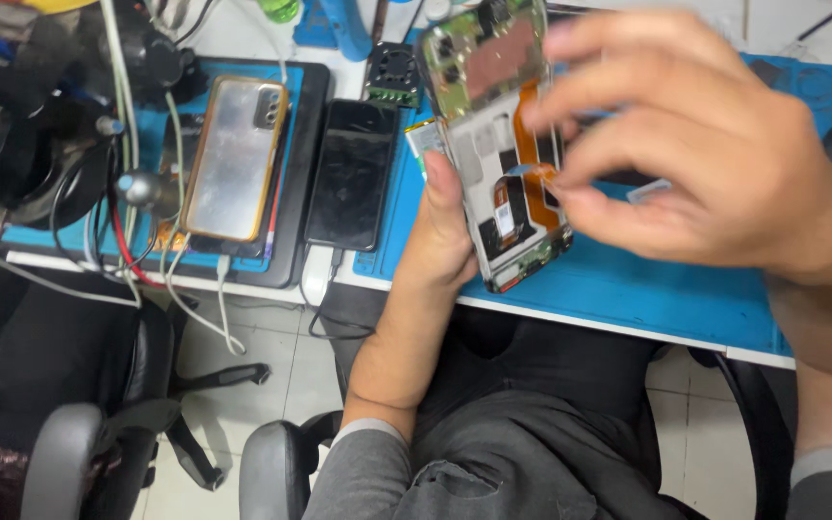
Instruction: The person holds a replacement display assembly with its flex cable, powers on the phone to test it showing the vivo boot logo, then peels the protective film from the new screen and presses and aligns the display assembly along its edges by hand at the workbench.
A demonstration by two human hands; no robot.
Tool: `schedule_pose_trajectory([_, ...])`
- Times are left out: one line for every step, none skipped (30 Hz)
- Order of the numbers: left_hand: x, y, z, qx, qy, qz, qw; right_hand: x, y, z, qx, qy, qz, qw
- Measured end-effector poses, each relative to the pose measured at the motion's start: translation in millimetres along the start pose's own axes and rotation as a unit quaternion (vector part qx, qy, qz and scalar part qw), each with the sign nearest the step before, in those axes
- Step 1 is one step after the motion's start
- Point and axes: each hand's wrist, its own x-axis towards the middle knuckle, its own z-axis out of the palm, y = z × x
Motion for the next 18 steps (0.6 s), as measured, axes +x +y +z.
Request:
schedule_pose_trajectory([2, 0, -1, -0.02, 0.001, 0.019, 1.0, -1, 1, 1, 0.024, -0.004, -0.02, 1.0])
schedule_pose_trajectory([4, 0, -1, -0.04, 0.001, 0.039, 0.998, -3, 1, 2, 0.045, -0.004, -0.027, 0.999])
schedule_pose_trajectory([7, -1, -2, -0.06, 0.002, 0.058, 0.996, -5, 2, 3, 0.066, -0.005, -0.033, 0.997])
schedule_pose_trajectory([9, -1, -2, -0.079, 0.002, 0.078, 0.994, -7, 3, 3, 0.081, -0.009, -0.031, 0.996])
schedule_pose_trajectory([14, -1, -3, -0.103, 0.003, 0.09, 0.991, -9, 5, 1, 0.094, -0.013, -0.027, 0.995])
schedule_pose_trajectory([15, -1, -2, -0.114, 0.01, 0.103, 0.988, -12, 8, 0, 0.097, -0.016, -0.021, 0.995])
schedule_pose_trajectory([16, -1, -2, -0.125, 0.016, 0.116, 0.985, -15, 11, -1, 0.101, -0.019, -0.016, 0.995])
schedule_pose_trajectory([17, -2, -2, -0.122, 0.028, 0.13, 0.984, -19, 15, -1, 0.095, -0.02, -0.011, 0.995])
schedule_pose_trajectory([16, -1, -2, -0.116, 0.035, 0.143, 0.982, -21, 19, -1, 0.088, -0.021, -0.012, 0.996])
schedule_pose_trajectory([15, -1, -2, -0.111, 0.041, 0.155, 0.981, -24, 23, 0, 0.081, -0.021, -0.014, 0.996])
schedule_pose_trajectory([14, -1, -2, -0.104, 0.043, 0.164, 0.98, -27, 26, 2, 0.073, -0.02, -0.02, 0.997])
schedule_pose_trajectory([13, -1, -3, -0.098, 0.049, 0.174, 0.979, -29, 28, 4, 0.079, -0.008, -0.013, 0.997])
schedule_pose_trajectory([13, -1, -3, -0.091, 0.054, 0.183, 0.977, -31, 29, 6, 0.086, 0.004, -0.006, 0.996])
schedule_pose_trajectory([13, -1, -3, -0.085, 0.065, 0.193, 0.975, -32, 28, 10, 0.108, 0.026, 0.015, 0.994])
schedule_pose_trajectory([13, 0, -3, -0.084, 0.07, 0.199, 0.974, -32, 26, 11, 0.125, 0.04, 0.047, 0.99])
schedule_pose_trajectory([13, 0, -3, -0.084, 0.076, 0.205, 0.972, -31, 23, 13, 0.142, 0.055, 0.079, 0.985])
schedule_pose_trajectory([13, 1, -4, -0.09, 0.075, 0.208, 0.971, -28, 19, 15, 0.154, 0.062, 0.12, 0.979])
schedule_pose_trajectory([13, 1, -3, -0.093, 0.076, 0.21, 0.97, -25, 17, 19, 0.145, 0.043, 0.126, 0.98])
